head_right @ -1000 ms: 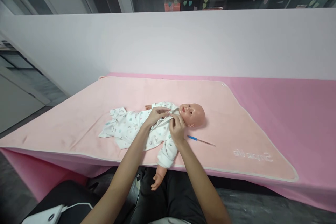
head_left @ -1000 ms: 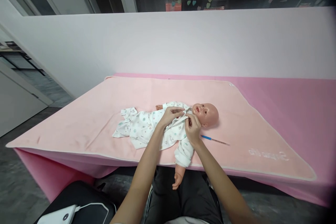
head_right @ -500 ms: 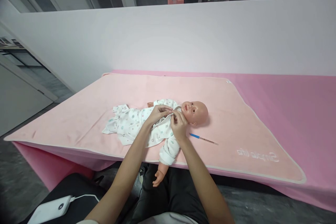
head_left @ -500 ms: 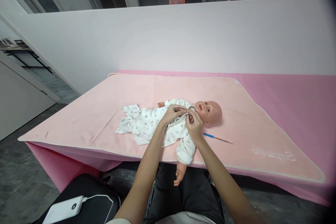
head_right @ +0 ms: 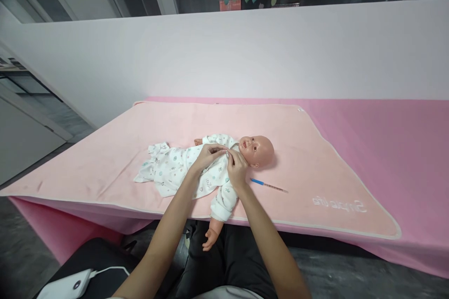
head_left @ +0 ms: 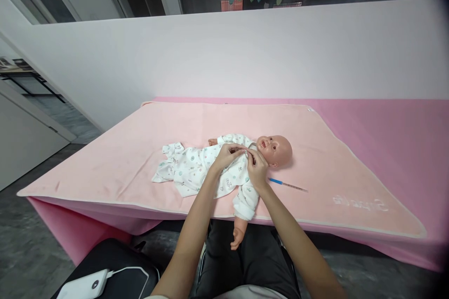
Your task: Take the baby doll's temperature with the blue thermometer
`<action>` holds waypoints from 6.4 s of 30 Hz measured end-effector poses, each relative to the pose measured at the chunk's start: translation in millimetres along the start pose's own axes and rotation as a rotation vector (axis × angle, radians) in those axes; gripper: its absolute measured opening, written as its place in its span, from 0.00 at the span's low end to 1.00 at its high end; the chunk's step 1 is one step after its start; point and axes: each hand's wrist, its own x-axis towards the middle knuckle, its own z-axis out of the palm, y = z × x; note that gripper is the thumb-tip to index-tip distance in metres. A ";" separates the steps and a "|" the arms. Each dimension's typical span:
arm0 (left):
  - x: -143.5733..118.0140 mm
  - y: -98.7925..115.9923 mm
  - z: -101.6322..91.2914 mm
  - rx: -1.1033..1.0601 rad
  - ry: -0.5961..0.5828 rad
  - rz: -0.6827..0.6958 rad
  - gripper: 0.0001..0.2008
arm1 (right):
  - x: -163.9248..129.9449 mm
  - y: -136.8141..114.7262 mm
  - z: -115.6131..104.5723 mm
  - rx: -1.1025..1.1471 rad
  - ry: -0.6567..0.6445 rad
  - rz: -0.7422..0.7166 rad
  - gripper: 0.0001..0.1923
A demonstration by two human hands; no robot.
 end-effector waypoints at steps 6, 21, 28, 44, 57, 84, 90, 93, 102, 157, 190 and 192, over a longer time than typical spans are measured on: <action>0.1 -0.3 0.5 0.011 -0.036 0.000 0.16 | -0.9 2.5 1.6 -0.014 0.028 0.012 0.14; 1.9 -3.3 -1.2 -0.077 -0.155 0.010 0.14 | -1.6 3.7 1.5 -0.021 0.029 -0.042 0.13; 1.6 -0.1 -3.0 -0.100 -0.210 -0.003 0.14 | -1.9 1.9 0.4 -0.037 0.032 -0.140 0.11; -3.9 0.9 0.0 -0.249 -0.081 -0.013 0.16 | -2.4 4.4 2.3 -0.021 0.080 -0.112 0.09; -4.7 2.5 -0.7 -0.140 -0.101 0.005 0.21 | -2.1 3.3 2.1 -0.033 0.102 -0.117 0.09; -8.3 8.1 2.4 -0.059 -0.055 0.004 0.20 | -2.5 5.0 3.4 -0.066 0.126 -0.094 0.09; -8.9 6.0 1.8 -0.203 -0.023 -0.037 0.18 | -1.9 1.8 2.3 -0.059 0.094 -0.195 0.10; -8.3 3.9 1.3 -0.250 -0.030 -0.036 0.17 | -2.2 2.8 3.0 -0.088 0.078 -0.194 0.10; -8.2 0.0 2.4 -0.201 0.027 -0.005 0.16 | -4.4 5.5 4.4 -0.088 0.090 -0.172 0.09; -80.3 5.4 19.9 0.823 0.546 0.105 0.09 | -5.2 -15.9 -1.6 -0.178 -0.257 -0.267 0.09; -78.6 8.6 7.2 0.550 0.424 -0.022 0.07 | -5.6 -14.8 -1.8 -0.105 -0.264 -0.263 0.09; -78.3 6.9 6.1 0.544 0.417 -0.015 0.06 | -5.9 -14.1 -1.4 -0.086 -0.257 -0.257 0.09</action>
